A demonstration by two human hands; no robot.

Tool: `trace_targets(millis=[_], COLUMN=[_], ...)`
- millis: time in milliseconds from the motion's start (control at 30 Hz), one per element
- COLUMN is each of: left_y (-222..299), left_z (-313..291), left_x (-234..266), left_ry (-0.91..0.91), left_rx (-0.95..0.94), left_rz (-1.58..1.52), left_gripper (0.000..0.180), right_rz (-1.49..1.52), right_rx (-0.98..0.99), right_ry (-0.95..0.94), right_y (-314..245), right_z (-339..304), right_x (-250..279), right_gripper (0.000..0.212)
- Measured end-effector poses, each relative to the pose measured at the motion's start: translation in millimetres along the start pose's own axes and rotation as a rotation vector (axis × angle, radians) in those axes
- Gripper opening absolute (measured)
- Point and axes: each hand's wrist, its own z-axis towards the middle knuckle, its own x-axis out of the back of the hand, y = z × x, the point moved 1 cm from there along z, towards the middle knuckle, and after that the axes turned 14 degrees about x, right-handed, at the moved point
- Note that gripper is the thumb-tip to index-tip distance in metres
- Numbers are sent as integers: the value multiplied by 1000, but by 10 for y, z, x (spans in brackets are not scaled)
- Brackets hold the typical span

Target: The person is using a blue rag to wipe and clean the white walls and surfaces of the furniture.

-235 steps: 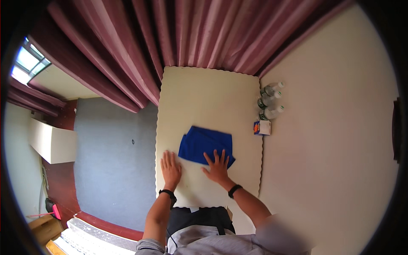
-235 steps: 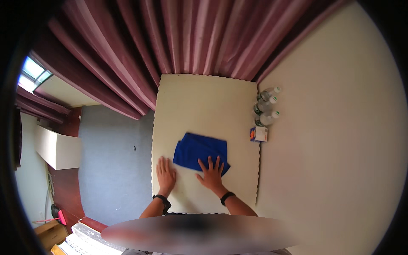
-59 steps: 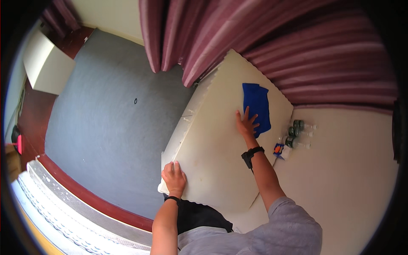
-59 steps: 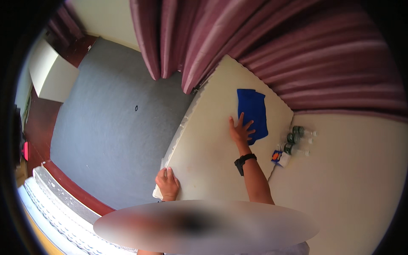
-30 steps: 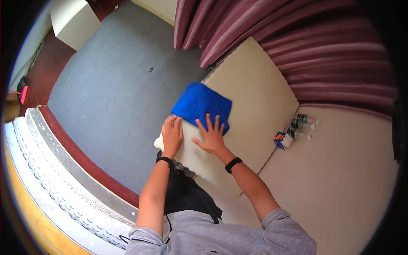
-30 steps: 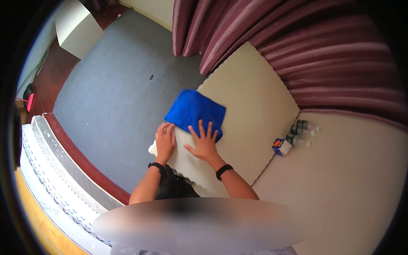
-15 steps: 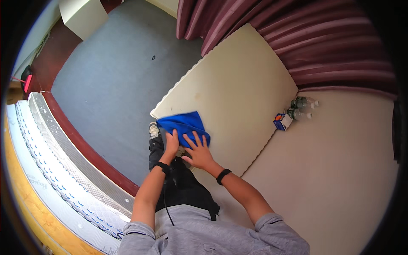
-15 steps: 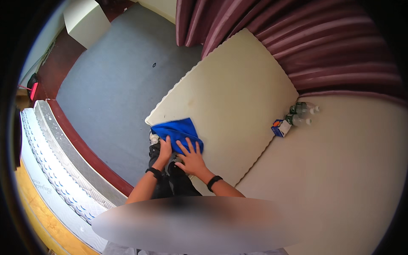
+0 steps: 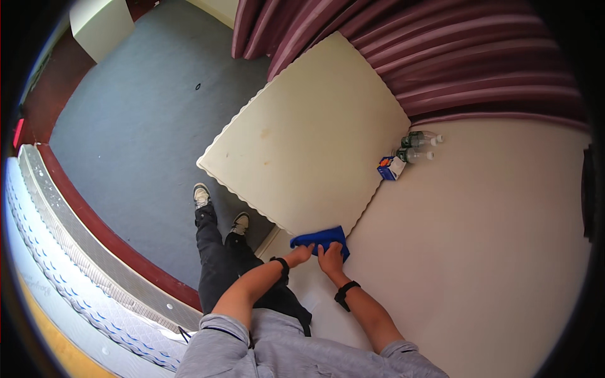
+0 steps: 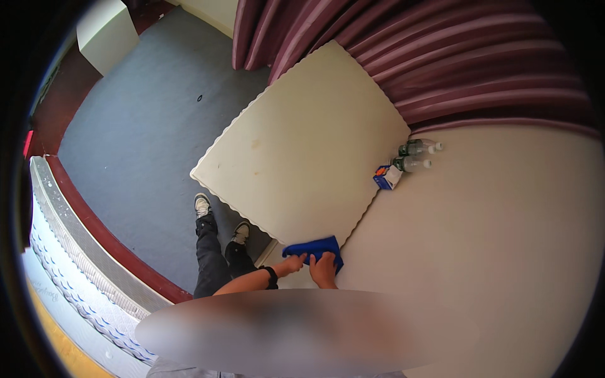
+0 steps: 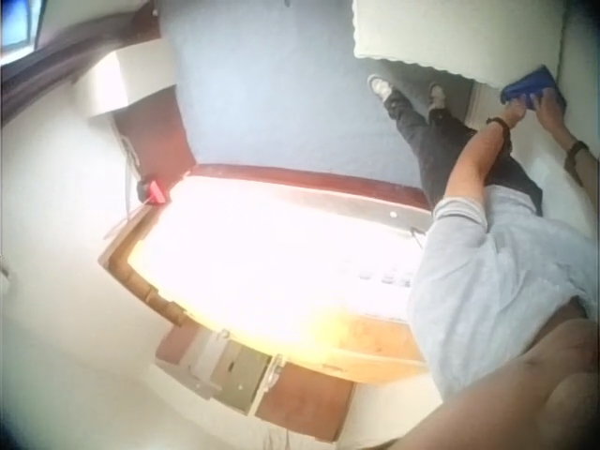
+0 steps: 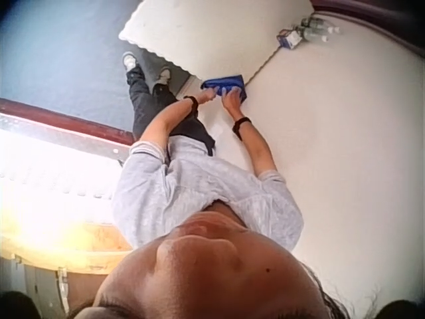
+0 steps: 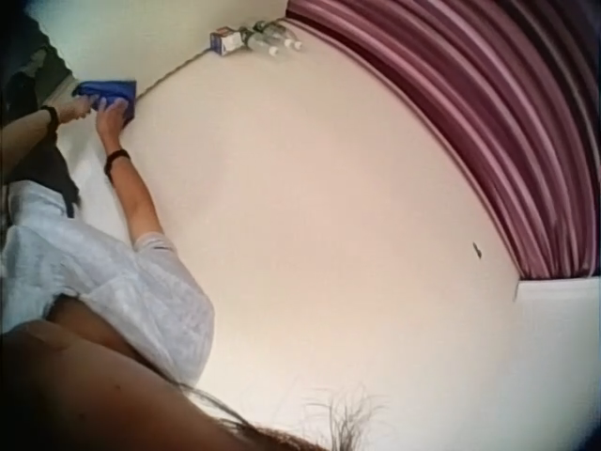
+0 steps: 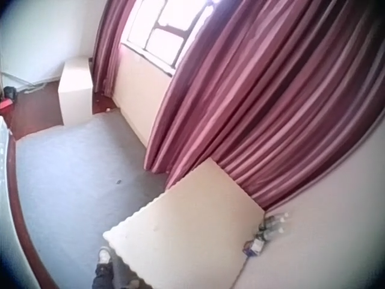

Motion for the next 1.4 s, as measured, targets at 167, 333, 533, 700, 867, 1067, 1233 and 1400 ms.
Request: trace_targets(millis=[167, 333, 533, 700, 867, 1067, 1233, 1400], left_y=[1, -235, -1184, -1775, -1839, -1702, -1567, -1474], left_z=[-22, -1104, -3122, -4176, -4482, -4844, -4948, -4914], left_x=[95, 1409, 2562, 2246, 1740, 2262, 2832, 3479], left_ry=[-150, 260, 880, 895, 679, 680, 651, 587], left_rx=[143, -231, -56, 148, 157, 221, 286, 328], left_rz=[-30, 284, 365, 358, -74, 37, 162, 318], left_gripper=[57, 43, 32, 31, 38, 38, 38, 38], right_rz=[161, 218, 173, 376, 354, 403, 367, 399], right_rx=[-203, -377, -175, -121, -144, -543, -604, -734], right_ry=[300, 482, 422, -40, -263, -303, -260, -57], right_y=[234, 145, -1123, -2627, -3406, -3186, -3078, -2881], right_z=[120, 424, 1166, 1852, 2315, 2745, 3021, 3351], right_x=[-261, -402, -256, 127, 443, 505, 489, 608], right_gripper=[53, 65, 70, 73, 77, 74, 68, 57])
